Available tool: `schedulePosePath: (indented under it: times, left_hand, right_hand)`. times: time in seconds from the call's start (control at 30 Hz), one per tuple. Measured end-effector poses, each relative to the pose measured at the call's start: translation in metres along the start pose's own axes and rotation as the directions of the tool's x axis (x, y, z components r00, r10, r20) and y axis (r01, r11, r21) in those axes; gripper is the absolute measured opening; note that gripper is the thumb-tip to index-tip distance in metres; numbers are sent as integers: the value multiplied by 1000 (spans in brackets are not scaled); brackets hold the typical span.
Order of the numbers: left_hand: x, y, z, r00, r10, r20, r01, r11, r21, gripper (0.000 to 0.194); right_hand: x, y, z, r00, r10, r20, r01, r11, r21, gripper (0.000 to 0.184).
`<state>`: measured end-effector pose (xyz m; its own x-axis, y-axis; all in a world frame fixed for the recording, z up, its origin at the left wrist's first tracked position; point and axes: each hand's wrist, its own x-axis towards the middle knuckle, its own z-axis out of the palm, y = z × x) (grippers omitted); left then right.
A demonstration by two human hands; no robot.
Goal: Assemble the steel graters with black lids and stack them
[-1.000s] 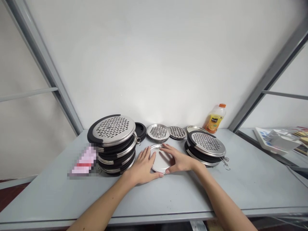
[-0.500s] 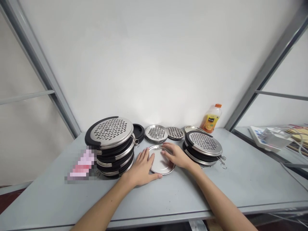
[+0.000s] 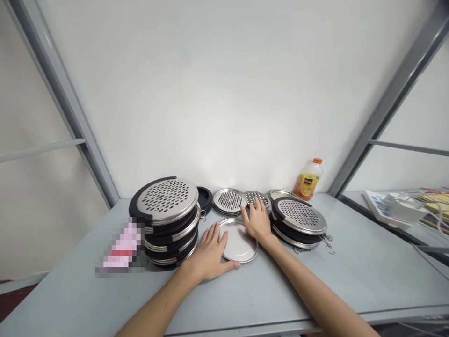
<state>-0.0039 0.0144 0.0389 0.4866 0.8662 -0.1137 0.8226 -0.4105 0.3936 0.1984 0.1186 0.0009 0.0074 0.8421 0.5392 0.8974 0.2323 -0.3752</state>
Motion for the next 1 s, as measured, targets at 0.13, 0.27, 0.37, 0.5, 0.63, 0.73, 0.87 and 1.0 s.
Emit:
schedulePosePath:
  times: [0.13,0.27,0.37,0.5,0.63,0.73,0.87,1.0]
  left_hand:
    - [0,-1,1,1000,-12,3,12,1000,2,94]
    - [1,-1,1,1000,-15,-9,15,1000,-4,92]
    - [1,-1,1,1000,-25,-1,25,1000,-3,93]
    - [1,0,2,1000,-25,1,25,1000,-1,93]
    - [1,1,1,999,-34,7,34,999,3,92]
    - [0,3,-2,1000,-27,14,27,999,20,92]
    - [-1,4,-4,999,-35,35,34,999,33,92]
    - [-1,3,-3,999,-28,39,27,999,23,90]
  right_hand:
    - [1,7,2,998,50,44,-51,999,8,59]
    - [-3,16,-1,996,50,80,-53,997,47,58]
    - [-5,20,2,994,45,104,-53,996,72,56]
    - [-9,21,9,991,48,127,-62,993,102,56]
    - [-11,18,14,980,98,175,-112,991,73,67]
    - [-11,17,14,975,122,186,-133,990,48,72]
    - [-11,16,13,975,125,184,-136,990,49,75]
    - [-11,15,15,973,139,184,-149,988,40,79]
